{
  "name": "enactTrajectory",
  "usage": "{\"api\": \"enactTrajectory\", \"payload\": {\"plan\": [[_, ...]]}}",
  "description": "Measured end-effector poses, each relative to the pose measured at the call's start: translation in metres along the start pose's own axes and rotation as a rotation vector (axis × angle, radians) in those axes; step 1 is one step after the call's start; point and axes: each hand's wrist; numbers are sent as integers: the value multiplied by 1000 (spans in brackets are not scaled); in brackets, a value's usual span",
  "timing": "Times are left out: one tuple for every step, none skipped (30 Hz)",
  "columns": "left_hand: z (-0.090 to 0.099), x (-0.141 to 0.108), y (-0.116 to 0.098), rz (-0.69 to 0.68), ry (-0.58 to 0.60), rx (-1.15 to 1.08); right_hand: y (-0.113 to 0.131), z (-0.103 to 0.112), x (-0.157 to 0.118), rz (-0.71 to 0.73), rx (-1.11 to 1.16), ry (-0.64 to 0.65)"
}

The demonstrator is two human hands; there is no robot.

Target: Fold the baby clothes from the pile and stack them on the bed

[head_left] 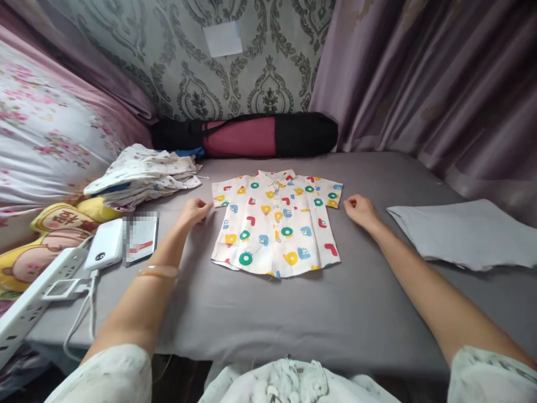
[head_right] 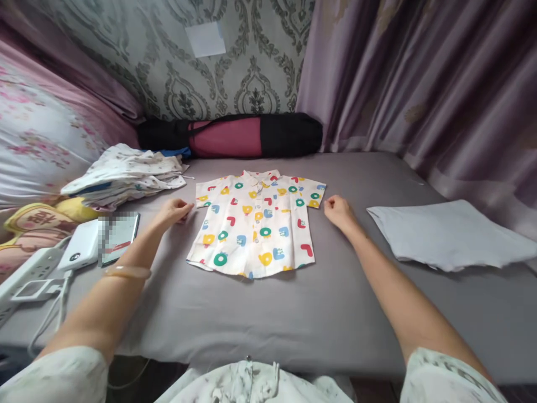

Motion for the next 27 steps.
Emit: {"api": "enactTrajectory", "payload": {"plan": [[1,-12,4,-16,33,30,2,2,-14,30,-21,37],[1,-25,6,-36,64,52,5,4,-28,57,-43,66],[1,-37,9,-58,95,76,9,6,-41,73,-66,96],[1,-49,10,-78,119,96,12,7,-54,88,-84,132],[1,-61,11,-94,140,110,15,9,-66,99,-101,169],[1,-72,11,-105,162,114,18,10,-76,103,-117,205],[1,-82,11,-110,183,112,21,12,-87,101,-133,240],[1,-92,10,-109,202,107,24,13,-96,92,-149,268],[1,-100,9,-105,216,103,26,14,-104,84,-165,286],[0,-108,7,-105,225,101,28,14,-111,77,-181,294],[0,-113,6,-105,225,106,29,14,-117,75,-195,297],[-1,-118,4,-104,216,119,30,14,-121,80,-205,292],[-2,-121,2,-101,205,133,30,13,-125,89,-209,283],[-4,-123,1,-100,195,141,30,12,-127,98,-208,271],[-6,-125,0,-102,190,142,30,10,-129,106,-198,261],[-8,-125,-1,-108,185,136,29,9,-129,113,-179,251],[-10,-125,-1,-120,179,125,29,7,-130,120,-158,237],[-12,-125,0,-135,169,108,29,6,-130,125,-136,220],[-14,-125,1,-149,151,92,29,5,-131,127,-118,201],[-16,-125,3,-157,128,76,29,4,-132,125,-102,182],[-18,-124,4,-162,101,55,30,3,-133,118,-87,166],[-19,-124,6,-168,76,29,31,3,-135,110,-71,154],[-20,-125,8,-180,60,0,32,2,-136,108,-56,148],[-21,-125,10,-203,56,-26,33,2,-138,120,-48,147],[-22,-125,11,-235,62,-45,34,3,-140,147,-51,149],[-22,-126,12,-270,75,-53,35,3,-141,186,-65,157],[-21,-126,13,-304,88,-48,35,4,-143,232,-87,168]]}}
Point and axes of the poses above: each hand's wrist, its own x-axis towards the middle knuckle, its own z-axis out of the back of the hand, y = z × x, and after that the axes turned 1 degree about -y, right-handed
